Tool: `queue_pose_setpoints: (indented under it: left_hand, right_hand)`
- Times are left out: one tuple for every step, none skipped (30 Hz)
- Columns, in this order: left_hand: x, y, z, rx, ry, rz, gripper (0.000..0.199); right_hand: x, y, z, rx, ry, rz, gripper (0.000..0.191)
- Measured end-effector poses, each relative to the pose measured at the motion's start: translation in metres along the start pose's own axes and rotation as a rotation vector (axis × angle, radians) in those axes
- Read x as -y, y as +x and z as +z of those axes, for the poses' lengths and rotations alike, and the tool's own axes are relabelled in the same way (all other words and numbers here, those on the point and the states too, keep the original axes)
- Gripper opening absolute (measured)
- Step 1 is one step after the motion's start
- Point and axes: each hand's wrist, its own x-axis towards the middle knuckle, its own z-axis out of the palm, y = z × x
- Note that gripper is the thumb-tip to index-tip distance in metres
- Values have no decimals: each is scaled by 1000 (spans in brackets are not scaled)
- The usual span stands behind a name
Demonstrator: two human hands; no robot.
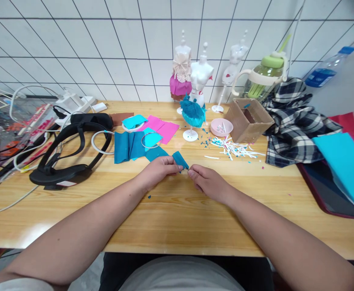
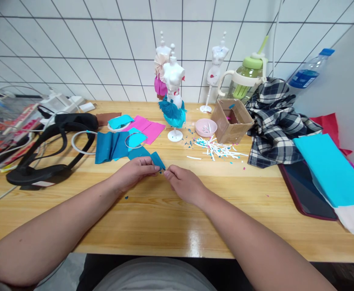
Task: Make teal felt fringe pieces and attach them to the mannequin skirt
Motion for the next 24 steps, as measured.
queue_pose_setpoints:
  left_hand:
    - [0,0,0,-3,-1,-6,31]
    - [-1,-1,1,-6,-7,-10,31]
    - [-1,-1,1,-9,-18,-12,31]
    - [-2,-1,2,-11,-35,-10,31]
    - [-2,-2,2,-13,-56,-8,32]
    - [-3,-2,2,-15,-81,-6,32]
    - [-3,-2,3,-14,-109,-7,33]
    - [-3,-2,3,-12,-139,-9,32]
    - [-3,-2,3,-9,-167,-12,31]
    - [-3,-1,3,-5,-191,-14,30]
    - [-3,-1,2,-4,-208,-16,30]
    - [-2,-1,2,-6,-211,-17,30]
    - [-2,-1,2,-14,-198,-18,29]
    - [-2,-1,2,-24,-173,-19,29]
    - [-2,-2,3,-31,-140,-20,28]
    - [-3,-2,3,-30,-105,-21,28]
    - [-3,-3,4,-17,-75,-18,27]
    - [-4,-4,5,8,-54,-8,27]
    - [-4,-5,6,42,-41,11,27]
    - [-4,-5,7,73,-29,37,27]
    - [-4,-6,8,91,-8,63,27]
    - [-4,-6,8,90,24,83,26]
    - [-3,-5,9,74,64,94,26]
    - [-2,-5,9,54,102,99,25]
  right_hand:
    - [-1,0,0,1,-2,-3,32]
    - [-1,0,0,1,-6,-6,32]
    - [-2,1,0,0,-11,-9,32]
    - [-2,1,0,-2,-17,-11,32]
    - [-3,1,0,-3,-25,-12,32]
    - [-3,0,-1,-3,-36,-13,32]
    - [-3,0,-3,-4,-49,-13,32]
    - [-3,0,-4,-1,-66,-13,33]
    - [-3,-1,-7,10,-87,-8,34]
    - [-2,-2,-10,32,-110,-2,36]
    - [-1,-2,-12,56,-135,6,36]
    - [0,-3,-15,63,-159,17,36]
    - [1,-3,-17,44,-174,26,34]
    - [3,-3,-18,-1,-177,30,31]
    - [4,-3,-18,-66,-165,30,28]
    - [5,-3,-18,-130,-140,25,27]
    - [5,-3,-16,-181,-109,18,27]
    - [6,-2,-14,-206,-78,8,29]
    - [6,-2,-12,-212,-57,0,30]
    - [6,-1,-10,-216,-47,-5,30]
    - [6,-1,-7,-225,-44,-8,28]
    - [5,0,-6,-237,-46,-9,25]
    - [5,0,-5,-249,-49,-7,22]
    - [4,1,-4,-258,-49,-2,20]
